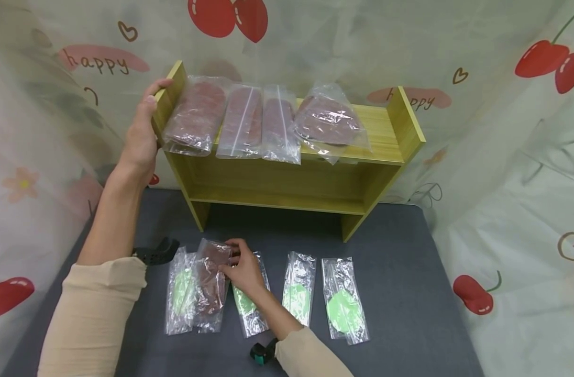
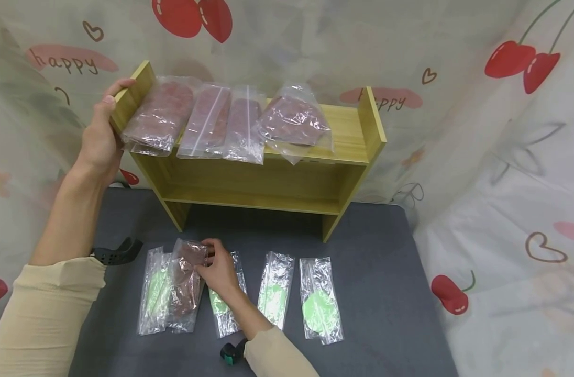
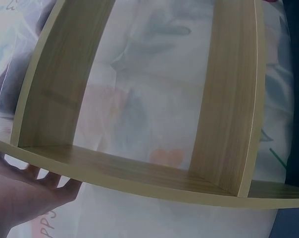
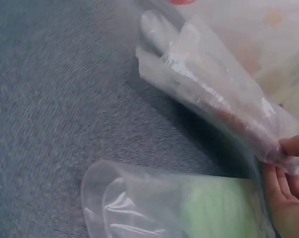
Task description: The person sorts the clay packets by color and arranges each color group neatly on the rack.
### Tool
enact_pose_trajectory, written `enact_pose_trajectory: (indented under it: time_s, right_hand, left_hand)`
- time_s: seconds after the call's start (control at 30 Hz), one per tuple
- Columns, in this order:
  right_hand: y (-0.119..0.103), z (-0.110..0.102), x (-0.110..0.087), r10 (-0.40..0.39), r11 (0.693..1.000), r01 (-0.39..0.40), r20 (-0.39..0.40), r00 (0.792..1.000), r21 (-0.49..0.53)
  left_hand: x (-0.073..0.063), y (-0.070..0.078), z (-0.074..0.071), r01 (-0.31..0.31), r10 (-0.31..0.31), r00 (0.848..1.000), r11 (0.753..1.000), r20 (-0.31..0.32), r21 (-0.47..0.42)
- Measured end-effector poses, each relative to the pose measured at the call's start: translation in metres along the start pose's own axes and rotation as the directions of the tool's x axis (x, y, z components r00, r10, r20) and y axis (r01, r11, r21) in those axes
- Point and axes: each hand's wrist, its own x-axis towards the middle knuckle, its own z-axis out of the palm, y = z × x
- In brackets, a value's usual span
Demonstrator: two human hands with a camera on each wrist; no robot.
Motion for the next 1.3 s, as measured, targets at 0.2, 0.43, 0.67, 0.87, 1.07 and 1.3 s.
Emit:
enact_pose_trajectory:
  time_s: [0.2,0.43,0.67,0.87,1.07,1.3]
  right_hand:
    - [-0.004,-0.011,-0.004,0.042,0.969,-0.059,0.074,0.996,0.24]
    - [-0.014,-0.029,-0.01,-0.011,0.946,-0.034,0.135,0.991,0.323]
    - [-0.028,-0.051,-0.017,-0.019,0.936,-0.036,0.153,0.988,0.35]
    - [-0.036,-0.073,-0.024,-0.028,0.935,-0.022,0.135,0.99,0.353]
    - [-0.043,-0.096,-0.032,-0.038,0.937,0.002,0.097,0.995,0.349]
    - [-0.059,-0.121,-0.041,0.009,0.936,-0.03,0.061,0.998,0.352]
  left_hand:
    - [0.0,-0.002,-0.001,-0.006,0.006,1.0,1.0,0.003,0.0]
    - [-0.001,-0.002,-0.001,0.001,-0.001,1.0,1.0,0.001,-0.003]
    - [0.0,0.0,0.0,0.005,-0.005,1.0,1.0,-0.003,0.005]
    - [0.001,-0.001,0.0,0.003,-0.003,1.0,1.0,-0.004,0.01]
    - [0.001,-0.001,0.0,0.0,0.0,1.0,1.0,-0.007,0.012]
    - [0.001,0.0,0.001,0.013,-0.013,1.0,1.0,-0.005,0.0]
